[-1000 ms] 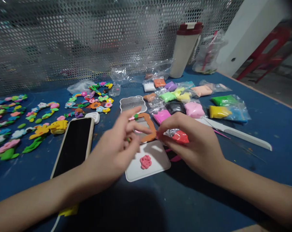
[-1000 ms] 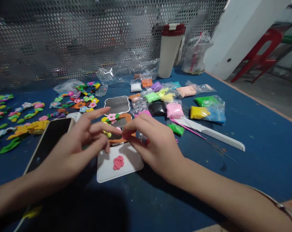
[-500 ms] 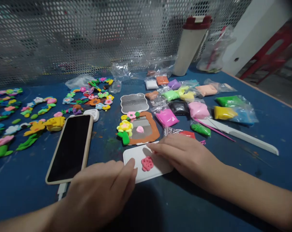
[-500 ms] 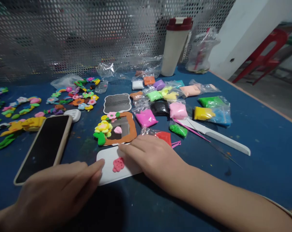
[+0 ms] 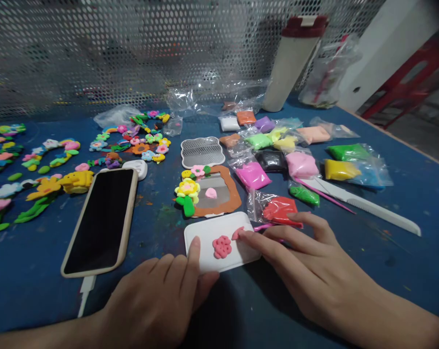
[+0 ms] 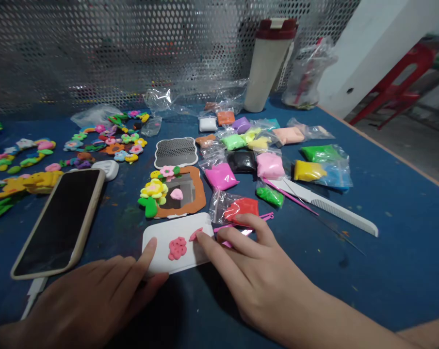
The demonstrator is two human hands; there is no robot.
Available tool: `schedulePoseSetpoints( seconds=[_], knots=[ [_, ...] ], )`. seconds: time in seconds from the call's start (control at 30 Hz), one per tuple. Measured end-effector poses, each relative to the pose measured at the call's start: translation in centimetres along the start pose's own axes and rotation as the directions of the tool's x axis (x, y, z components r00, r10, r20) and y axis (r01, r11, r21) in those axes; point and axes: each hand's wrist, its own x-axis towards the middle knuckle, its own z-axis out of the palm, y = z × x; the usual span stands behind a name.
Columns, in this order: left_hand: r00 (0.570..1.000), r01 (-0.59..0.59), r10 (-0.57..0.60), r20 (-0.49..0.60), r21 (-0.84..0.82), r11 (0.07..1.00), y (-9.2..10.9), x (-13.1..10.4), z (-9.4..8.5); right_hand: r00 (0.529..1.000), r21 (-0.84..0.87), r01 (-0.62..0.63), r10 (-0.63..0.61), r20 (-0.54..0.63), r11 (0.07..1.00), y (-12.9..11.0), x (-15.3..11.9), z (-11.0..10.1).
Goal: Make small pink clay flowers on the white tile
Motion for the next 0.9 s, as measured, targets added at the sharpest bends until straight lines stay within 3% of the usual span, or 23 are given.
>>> schedulePoseSetpoints(
  seconds=[0.3,0.53,0.73,0.9],
  knots=[
    [0.997,-0.058,0.061,-0.047,0.061,0.996,0.0,0.2,-0.5,0.975,0.215,-0.169,0.195,-0.104,0.962,0.7,-0.5,-1.6],
    [0.998,-0.052,0.046,0.047,0.135,0.989,0.5,0.4,-0.6,0.998,-0.052,-0.055,0.055,0.001,0.997,-0.7,0.9,-0.6],
    [0.998,-0.036,0.029,0.050,0.153,0.988,0.7,0.6,-0.8,0.996,-0.138,-0.088,0.089,-0.001,0.987,-1.0,0.9,0.3],
    [0.998,-0.024,0.014,0.056,0.179,0.984,0.7,0.6,-0.8,0.999,-0.171,-0.027,0.030,0.013,0.985,-1.7,0.8,0.8]
  ],
)
